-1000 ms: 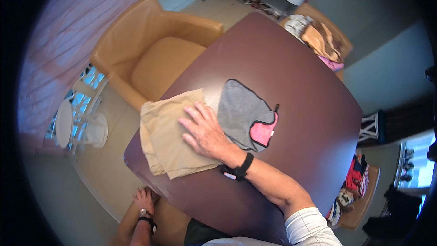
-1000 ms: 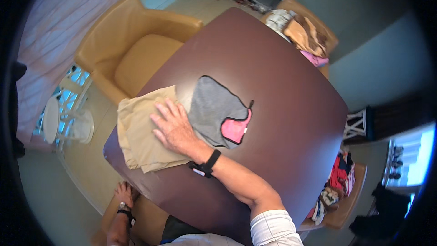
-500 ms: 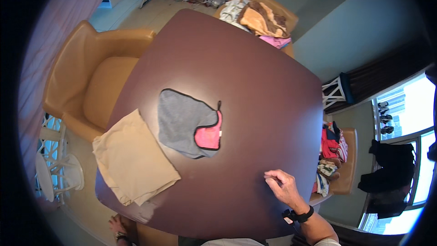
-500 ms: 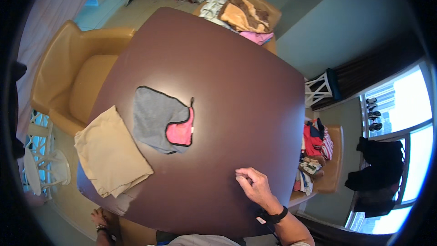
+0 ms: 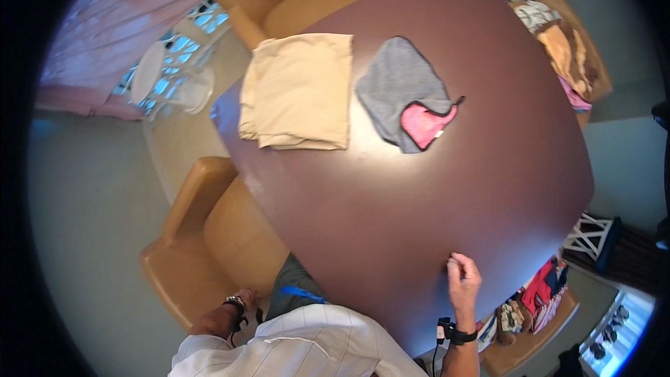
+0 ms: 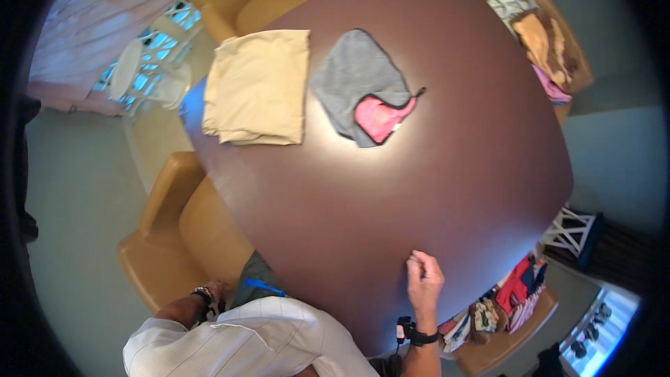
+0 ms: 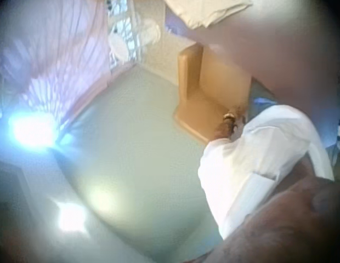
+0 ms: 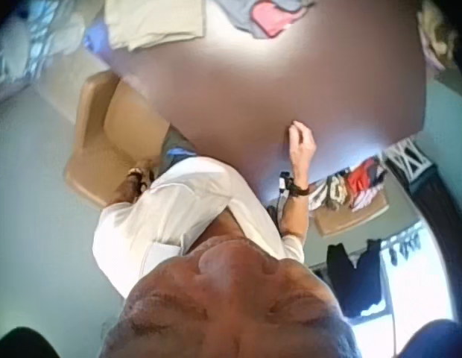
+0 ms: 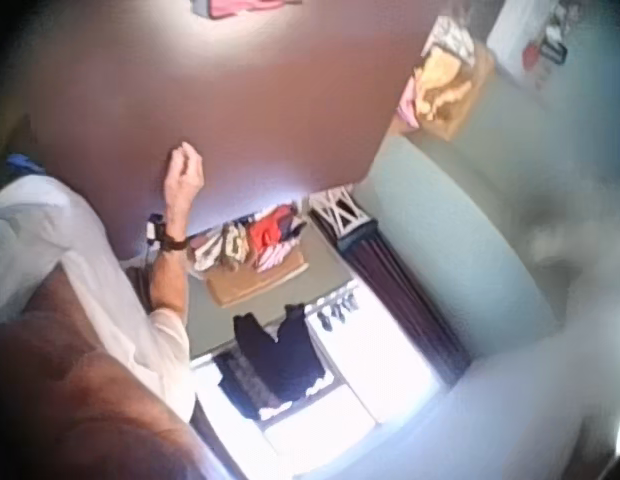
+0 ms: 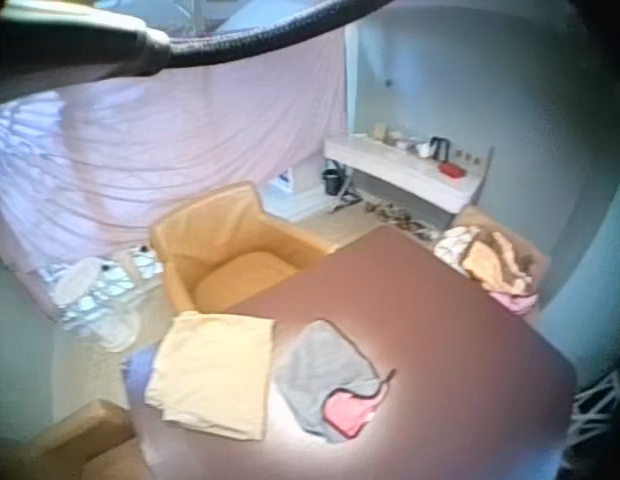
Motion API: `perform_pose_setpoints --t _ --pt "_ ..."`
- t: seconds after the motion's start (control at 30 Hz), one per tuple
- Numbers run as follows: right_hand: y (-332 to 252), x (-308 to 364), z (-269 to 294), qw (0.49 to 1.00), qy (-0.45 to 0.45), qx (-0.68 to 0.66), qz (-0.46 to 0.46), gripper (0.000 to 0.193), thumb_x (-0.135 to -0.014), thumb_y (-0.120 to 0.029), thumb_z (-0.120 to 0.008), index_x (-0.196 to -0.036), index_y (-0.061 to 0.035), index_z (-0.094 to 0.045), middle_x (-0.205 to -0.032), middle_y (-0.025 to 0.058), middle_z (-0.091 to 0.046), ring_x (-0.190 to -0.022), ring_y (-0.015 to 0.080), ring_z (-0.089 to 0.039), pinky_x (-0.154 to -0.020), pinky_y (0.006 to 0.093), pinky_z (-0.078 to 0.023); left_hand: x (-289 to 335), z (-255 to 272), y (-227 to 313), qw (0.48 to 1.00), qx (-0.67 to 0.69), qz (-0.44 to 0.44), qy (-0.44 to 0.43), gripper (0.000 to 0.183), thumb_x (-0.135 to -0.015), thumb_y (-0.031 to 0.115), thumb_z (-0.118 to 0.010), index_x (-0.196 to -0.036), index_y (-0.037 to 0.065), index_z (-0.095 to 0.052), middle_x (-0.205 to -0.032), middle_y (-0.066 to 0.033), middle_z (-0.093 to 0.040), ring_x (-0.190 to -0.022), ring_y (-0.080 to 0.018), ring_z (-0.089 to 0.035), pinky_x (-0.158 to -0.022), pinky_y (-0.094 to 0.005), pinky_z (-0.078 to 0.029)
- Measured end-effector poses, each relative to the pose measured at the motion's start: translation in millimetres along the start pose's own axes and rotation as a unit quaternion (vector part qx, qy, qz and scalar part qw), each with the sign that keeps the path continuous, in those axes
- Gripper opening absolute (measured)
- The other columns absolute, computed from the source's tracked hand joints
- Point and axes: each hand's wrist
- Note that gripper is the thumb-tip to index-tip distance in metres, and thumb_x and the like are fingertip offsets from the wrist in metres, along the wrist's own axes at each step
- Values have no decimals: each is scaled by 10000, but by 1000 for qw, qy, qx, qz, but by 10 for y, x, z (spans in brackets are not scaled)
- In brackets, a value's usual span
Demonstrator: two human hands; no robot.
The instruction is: The person folds a pair of beige pants and a red-and-white striped long-sleeve shirt on a dining table. They smooth and align each garment, fold the sides and ends, and place the finished items on the table.
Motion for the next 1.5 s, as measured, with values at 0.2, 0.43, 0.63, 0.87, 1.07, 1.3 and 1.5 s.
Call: perform_pose_setpoints --t 0.2,0.43,0.63,0.87,1.07,1.3,1.5 --pt "173 54 -25 997 -6 -27 -73 229 -1001 -50 -791 -1225 -11 -762 -907 -17 -663 -763 71 -557 -724 259 -529 183 192 31 979 136 150 16 278 -1014 320 -692 -1075 65 -784 -1052 -222 -811 -1018 -444 -782 -856 -538 -622" --pt "224 144 -69 997 11 36 -69 370 -915 -19 -855 -1261 -39 -727 -1011 6 -635 -809 96 -559 -750 281 -552 -766 1003 238 925 287 52 243 254 -999 297 -682 -1120 84 -749 -959 -215 -796 -935 -414 -791 -798 -527 -619" --pt "279 302 -26 995 -6 93 42 450 -865 -7 -858 -1288 -45 -710 -1157 85 -643 -929 205 -609 -882 358 -579 -433 65 683 980 163 -81 79 243 -945 305 -703 -1007 76 -753 -973 -210 -776 -929 -437 -759 -793 -584 -579" --pt "344 510 -17 963 -26 139 230 511 -843 -134 -875 -1319 -69 -703 -1388 171 -641 -1326 405 -575 -1142 518 -482 548 -617 1309 957 276 16 -88 247 -915 287 -721 -1034 75 -761 -1084 -234 -763 -1059 -413 -739 -874 -530 -588" --pt "603 1258 -23 947 -55 204 241 755 -893 -320 -893 -1563 -150 -589 -1716 206 -391 -1627 476 -289 -1321 645 -265 1027 -441 1838 958 284 37 -2 263 -908 278 -721 -1070 76 -769 -1150 -246 -754 -1129 -416 -722 -921 -516 -587" --pt "734 1352 -156 935 -28 234 264 713 -937 -356 -859 -1584 -217 -593 -1739 185 -374 -1640 487 -261 -1328 688 -214 1457 -1425 1643 933 229 163 224 394 -893 241 -727 -1249 76 -761 -1410 -269 -674 -1362 -457 -613 -1098 -523 -536" --pt "863 1349 -216 915 -31 301 267 674 -980 -380 -795 -1598 -206 -592 -1766 194 -346 -1668 475 -231 -1338 675 -188 2020 -1963 848 816 182 401 375 712 -904 229 -772 -1552 52 -536 -1664 -296 -444 -1533 -500 -435 -1219 -626 -421"
Point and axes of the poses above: each hand's wrist, its own x-axis away from the middle knuckle, its own z-axis out of the back of the hand, y = z × x
